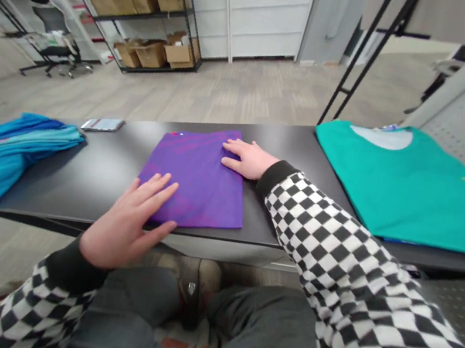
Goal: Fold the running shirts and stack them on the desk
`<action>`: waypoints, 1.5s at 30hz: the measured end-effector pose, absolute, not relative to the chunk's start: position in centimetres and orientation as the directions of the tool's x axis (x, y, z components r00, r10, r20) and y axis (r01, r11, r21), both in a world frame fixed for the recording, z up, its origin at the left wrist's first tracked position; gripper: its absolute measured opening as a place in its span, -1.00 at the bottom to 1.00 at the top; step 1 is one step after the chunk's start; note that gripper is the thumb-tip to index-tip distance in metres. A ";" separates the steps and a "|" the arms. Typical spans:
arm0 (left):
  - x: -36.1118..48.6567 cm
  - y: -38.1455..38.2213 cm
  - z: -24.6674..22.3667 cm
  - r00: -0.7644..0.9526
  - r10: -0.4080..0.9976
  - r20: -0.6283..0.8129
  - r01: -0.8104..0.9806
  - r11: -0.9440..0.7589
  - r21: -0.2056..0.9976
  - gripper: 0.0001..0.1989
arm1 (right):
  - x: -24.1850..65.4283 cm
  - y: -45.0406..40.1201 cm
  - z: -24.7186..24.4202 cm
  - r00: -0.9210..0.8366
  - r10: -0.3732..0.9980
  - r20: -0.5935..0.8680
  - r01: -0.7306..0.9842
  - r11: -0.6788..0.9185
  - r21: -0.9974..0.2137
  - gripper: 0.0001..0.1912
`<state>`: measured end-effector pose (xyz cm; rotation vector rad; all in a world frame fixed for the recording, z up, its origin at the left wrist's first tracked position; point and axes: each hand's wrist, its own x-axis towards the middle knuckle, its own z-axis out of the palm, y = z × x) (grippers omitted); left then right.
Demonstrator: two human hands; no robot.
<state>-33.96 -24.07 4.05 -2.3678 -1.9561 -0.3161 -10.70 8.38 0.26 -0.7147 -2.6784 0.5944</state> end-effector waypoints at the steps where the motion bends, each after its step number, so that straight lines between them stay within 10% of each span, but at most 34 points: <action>1: -35.6 -24.8 3.5 0.132 0.975 0.178 0.984 -0.151 0.094 -0.23 | -10.6 8.3 0.4 -0.813 0.543 0.210 0.399 0.782 -0.479 -0.31; 12: -39.0 -28.8 -0.2 0.067 0.979 0.192 0.987 -0.093 0.129 -0.15 | -5.8 -2.6 2.8 -0.614 0.559 0.557 0.339 0.824 -0.454 -0.54; 18: -40.1 -29.1 -1.1 0.073 0.977 0.200 0.979 -0.108 0.171 -0.16 | -2.1 -10.3 0.5 -0.877 0.392 0.278 0.352 0.918 -0.186 -0.37; 28: -41.1 -28.4 -2.5 0.033 0.947 0.320 0.968 -0.110 0.225 -0.40 | -2.0 -11.7 -1.8 -0.779 0.389 0.492 0.431 0.902 -0.030 -0.61; 38: -42.7 -31.3 -0.2 0.148 0.842 0.518 0.912 -0.318 0.257 -0.62 | 0.0 -16.0 0.3 -0.693 0.431 0.579 0.385 0.899 -0.209 -0.69; 45: -41.8 -37.9 7.7 0.081 0.879 0.470 0.673 -0.396 0.624 -0.80 | 4.1 -22.2 9.2 -0.670 0.659 0.342 0.360 0.692 -0.626 -0.78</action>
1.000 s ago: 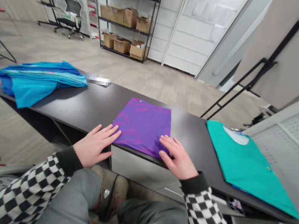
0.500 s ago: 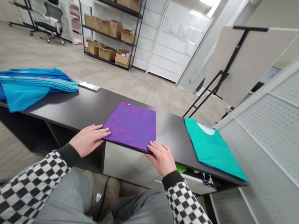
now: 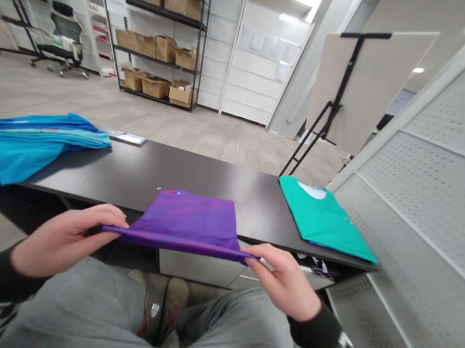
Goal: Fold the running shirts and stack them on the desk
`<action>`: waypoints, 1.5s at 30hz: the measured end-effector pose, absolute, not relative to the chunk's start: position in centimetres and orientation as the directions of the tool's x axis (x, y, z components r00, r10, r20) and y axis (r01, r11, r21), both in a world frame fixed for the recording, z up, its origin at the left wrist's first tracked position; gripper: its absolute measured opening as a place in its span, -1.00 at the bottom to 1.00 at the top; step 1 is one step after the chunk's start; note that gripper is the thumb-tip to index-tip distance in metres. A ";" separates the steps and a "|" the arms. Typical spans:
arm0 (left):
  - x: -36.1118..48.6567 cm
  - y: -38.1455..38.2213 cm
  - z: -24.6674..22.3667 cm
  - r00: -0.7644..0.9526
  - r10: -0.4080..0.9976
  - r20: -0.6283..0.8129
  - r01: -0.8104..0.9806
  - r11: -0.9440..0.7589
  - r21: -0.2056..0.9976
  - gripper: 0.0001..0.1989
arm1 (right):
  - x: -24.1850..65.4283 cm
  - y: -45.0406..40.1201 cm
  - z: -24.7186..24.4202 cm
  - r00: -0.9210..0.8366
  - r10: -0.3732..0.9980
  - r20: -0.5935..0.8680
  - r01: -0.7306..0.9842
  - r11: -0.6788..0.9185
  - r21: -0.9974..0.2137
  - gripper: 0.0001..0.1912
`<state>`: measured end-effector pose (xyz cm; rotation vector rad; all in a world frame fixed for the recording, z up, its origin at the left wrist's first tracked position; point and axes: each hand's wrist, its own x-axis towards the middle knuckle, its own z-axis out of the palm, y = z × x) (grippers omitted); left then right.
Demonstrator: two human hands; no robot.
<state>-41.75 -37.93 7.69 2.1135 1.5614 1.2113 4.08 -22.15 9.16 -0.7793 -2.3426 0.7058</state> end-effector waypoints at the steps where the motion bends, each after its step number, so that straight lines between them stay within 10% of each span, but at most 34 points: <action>1: -41.8 -38.6 8.8 0.079 0.893 0.442 0.617 -0.392 0.682 -0.81 | 4.6 -22.6 10.3 -0.666 0.689 0.286 0.351 0.628 -0.695 -0.77; 11: -41.7 -27.8 7.1 -0.065 0.974 0.218 0.351 -0.182 0.918 -0.56 | 1.7 -11.9 8.6 -0.595 0.797 0.109 0.333 0.368 -0.868 -0.55; 20: -43.5 -10.9 2.5 -0.176 0.977 0.123 0.827 0.079 0.557 -0.70 | -5.2 2.8 2.1 -0.473 0.859 0.193 0.764 0.510 -0.395 -0.81; 36: -48.6 2.5 1.3 -0.134 0.940 0.314 0.917 -0.003 0.399 -0.63 | -8.4 16.9 0.8 -0.492 0.814 0.309 0.751 0.576 -0.322 -0.54; 45: -47.0 0.8 1.5 0.314 0.932 0.183 0.808 -0.363 0.463 -0.53 | -7.3 16.4 1.6 -0.442 0.766 0.468 0.737 0.607 -0.297 -0.55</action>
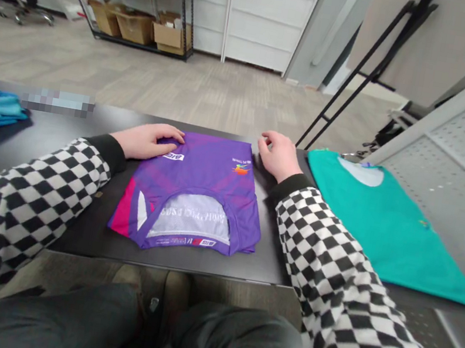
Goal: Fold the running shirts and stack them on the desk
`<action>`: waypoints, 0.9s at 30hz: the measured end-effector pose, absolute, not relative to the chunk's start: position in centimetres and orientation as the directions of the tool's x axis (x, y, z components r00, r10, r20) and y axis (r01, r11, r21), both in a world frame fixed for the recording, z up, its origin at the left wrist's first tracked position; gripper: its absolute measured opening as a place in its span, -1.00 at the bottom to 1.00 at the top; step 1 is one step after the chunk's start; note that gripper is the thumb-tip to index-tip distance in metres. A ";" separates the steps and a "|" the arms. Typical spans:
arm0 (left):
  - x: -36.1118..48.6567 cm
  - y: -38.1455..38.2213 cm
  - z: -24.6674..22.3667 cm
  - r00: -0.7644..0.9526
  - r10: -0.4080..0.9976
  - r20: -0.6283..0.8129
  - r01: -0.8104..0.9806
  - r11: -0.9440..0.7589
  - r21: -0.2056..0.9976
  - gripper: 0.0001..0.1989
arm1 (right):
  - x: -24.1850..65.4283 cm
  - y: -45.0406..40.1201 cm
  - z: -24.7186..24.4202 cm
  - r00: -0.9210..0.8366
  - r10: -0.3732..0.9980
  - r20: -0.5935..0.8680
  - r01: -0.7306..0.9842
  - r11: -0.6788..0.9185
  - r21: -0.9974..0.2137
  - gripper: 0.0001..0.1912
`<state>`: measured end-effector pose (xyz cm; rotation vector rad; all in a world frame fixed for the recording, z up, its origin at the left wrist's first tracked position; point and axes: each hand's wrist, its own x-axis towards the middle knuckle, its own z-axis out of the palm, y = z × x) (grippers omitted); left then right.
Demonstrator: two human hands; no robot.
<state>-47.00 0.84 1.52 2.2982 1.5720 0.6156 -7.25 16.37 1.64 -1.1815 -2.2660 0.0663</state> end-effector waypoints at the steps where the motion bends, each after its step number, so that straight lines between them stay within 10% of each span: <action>1: -47.2 0.5 1.5 0.269 0.949 0.162 0.833 -0.314 0.456 -0.51 | -7.2 16.3 1.6 -0.440 0.765 0.470 0.737 0.607 -0.298 -0.55; 12: -44.2 -21.2 2.6 -0.351 0.905 0.243 0.935 0.322 0.148 -0.39 | -7.1 15.4 1.8 -0.446 0.753 0.484 0.710 0.626 -0.321 -0.59; 18: -35.1 -34.1 2.0 -0.051 0.926 0.374 0.874 -0.140 0.465 -0.54 | -7.8 13.7 2.1 -0.465 0.727 0.504 0.676 0.660 -0.329 -0.60; 22: -37.9 -33.9 1.3 -0.043 0.856 0.514 0.913 -0.175 0.368 -0.55 | -7.7 10.4 2.3 -0.427 0.723 0.543 0.654 0.662 -0.367 -0.56; 27: -44.7 -30.2 -0.2 0.088 0.939 0.332 0.969 -0.157 0.189 -0.28 | -6.3 -1.4 2.4 -0.512 0.632 0.582 0.536 0.764 -0.359 -0.66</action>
